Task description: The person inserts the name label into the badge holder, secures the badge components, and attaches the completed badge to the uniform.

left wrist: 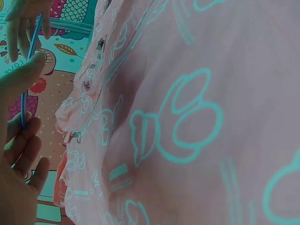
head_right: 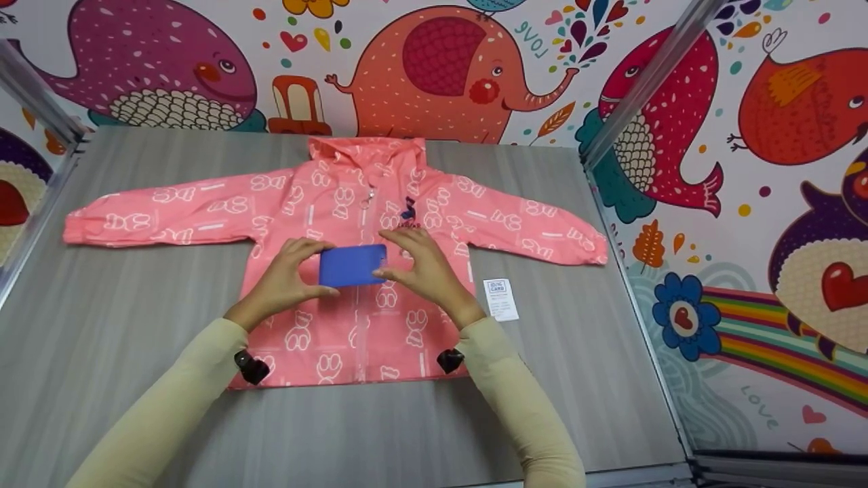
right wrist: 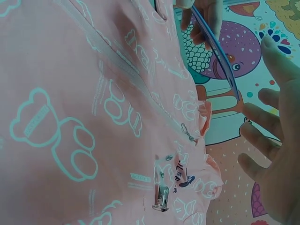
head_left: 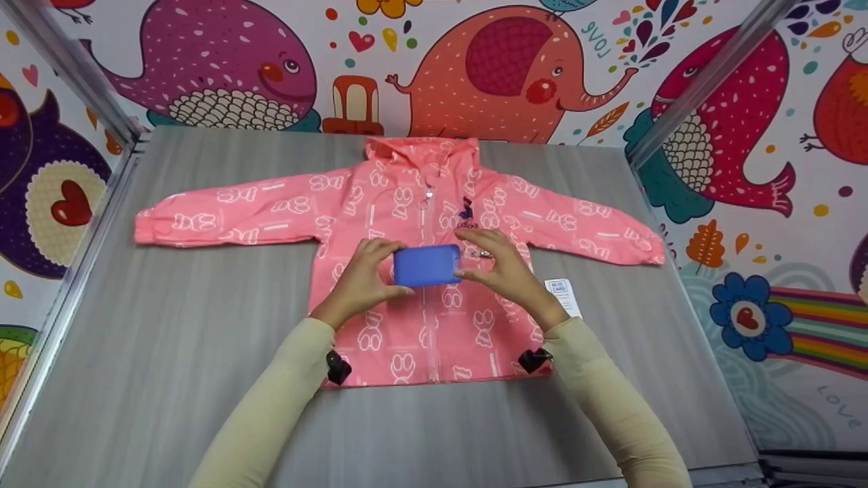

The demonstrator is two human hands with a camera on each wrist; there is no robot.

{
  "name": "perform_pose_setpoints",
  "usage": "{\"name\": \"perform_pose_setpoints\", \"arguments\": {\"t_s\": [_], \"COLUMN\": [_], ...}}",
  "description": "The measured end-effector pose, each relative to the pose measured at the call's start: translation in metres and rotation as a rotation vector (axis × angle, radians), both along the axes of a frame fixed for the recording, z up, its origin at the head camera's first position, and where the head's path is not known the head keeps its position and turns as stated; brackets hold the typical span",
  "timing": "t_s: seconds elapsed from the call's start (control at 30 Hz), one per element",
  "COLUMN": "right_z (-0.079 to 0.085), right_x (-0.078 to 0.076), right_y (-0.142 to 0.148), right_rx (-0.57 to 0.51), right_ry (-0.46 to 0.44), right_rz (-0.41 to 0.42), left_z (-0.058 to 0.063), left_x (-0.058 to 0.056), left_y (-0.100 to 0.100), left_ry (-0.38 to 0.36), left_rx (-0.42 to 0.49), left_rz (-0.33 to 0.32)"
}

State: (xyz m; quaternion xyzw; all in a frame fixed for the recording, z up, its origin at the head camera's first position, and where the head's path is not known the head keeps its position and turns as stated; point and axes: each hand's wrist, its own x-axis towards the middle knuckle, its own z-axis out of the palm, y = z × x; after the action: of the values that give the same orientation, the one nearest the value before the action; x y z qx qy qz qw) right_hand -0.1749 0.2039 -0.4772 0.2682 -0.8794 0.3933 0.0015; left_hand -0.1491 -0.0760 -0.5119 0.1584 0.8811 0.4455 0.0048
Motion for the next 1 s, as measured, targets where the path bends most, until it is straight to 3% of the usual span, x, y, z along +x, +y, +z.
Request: {"name": "perform_pose_setpoints", "arguments": {"t_s": [0.63, 1.0], "right_z": [-0.017, -0.019], "right_x": [0.004, 0.006], "right_y": [-0.002, -0.004], "right_rx": [0.084, 0.159], "right_ry": [0.054, 0.072], "right_rz": [0.05, 0.04], "left_z": [-0.001, -0.002], "left_x": [0.002, 0.003], "left_y": [0.0, 0.001], "left_ry": [0.001, 0.004], "left_rx": [0.005, 0.013], "left_rz": [-0.023, -0.03]}}
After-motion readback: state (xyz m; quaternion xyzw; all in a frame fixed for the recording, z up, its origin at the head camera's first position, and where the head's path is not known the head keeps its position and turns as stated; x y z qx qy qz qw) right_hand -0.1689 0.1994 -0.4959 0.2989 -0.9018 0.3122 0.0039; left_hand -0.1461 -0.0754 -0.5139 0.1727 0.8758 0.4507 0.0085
